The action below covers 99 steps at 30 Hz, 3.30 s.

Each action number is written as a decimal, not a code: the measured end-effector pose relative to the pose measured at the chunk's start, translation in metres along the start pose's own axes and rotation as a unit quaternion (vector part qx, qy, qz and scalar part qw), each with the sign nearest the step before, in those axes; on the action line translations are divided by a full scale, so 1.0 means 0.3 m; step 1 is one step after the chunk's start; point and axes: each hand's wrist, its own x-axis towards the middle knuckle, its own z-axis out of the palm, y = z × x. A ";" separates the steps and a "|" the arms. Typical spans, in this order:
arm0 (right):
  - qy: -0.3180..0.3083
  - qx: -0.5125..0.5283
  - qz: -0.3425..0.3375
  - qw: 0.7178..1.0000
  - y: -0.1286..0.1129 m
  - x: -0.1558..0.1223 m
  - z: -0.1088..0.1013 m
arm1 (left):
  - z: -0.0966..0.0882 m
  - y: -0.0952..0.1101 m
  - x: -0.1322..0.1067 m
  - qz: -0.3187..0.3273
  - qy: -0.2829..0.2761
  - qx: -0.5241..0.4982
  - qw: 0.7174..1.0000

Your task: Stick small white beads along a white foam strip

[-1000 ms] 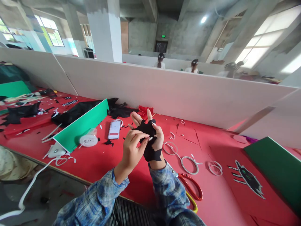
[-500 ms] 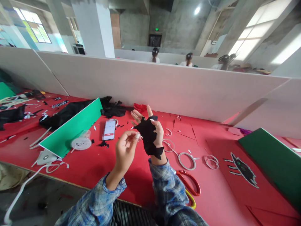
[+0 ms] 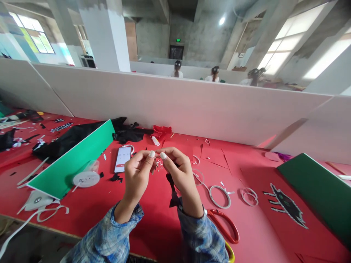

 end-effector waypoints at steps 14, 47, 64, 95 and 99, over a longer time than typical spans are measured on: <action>0.061 0.066 0.012 0.996 0.083 0.079 -0.002 | 0.106 -0.089 0.072 0.079 0.028 0.074 0.994; 0.162 -0.274 -0.100 0.943 0.171 0.112 -0.031 | 0.028 -0.171 0.177 0.352 -0.150 0.268 0.884; 0.140 -0.120 -0.028 0.982 0.165 0.131 -0.058 | -0.011 -0.167 0.201 0.285 -0.247 0.225 0.898; 0.161 -0.326 -0.102 0.926 0.162 0.097 -0.026 | 0.073 -0.190 0.153 0.075 -0.258 0.069 0.961; 0.140 -0.260 -0.095 0.951 0.166 0.092 -0.027 | 0.074 -0.192 0.148 0.025 -0.253 0.014 0.967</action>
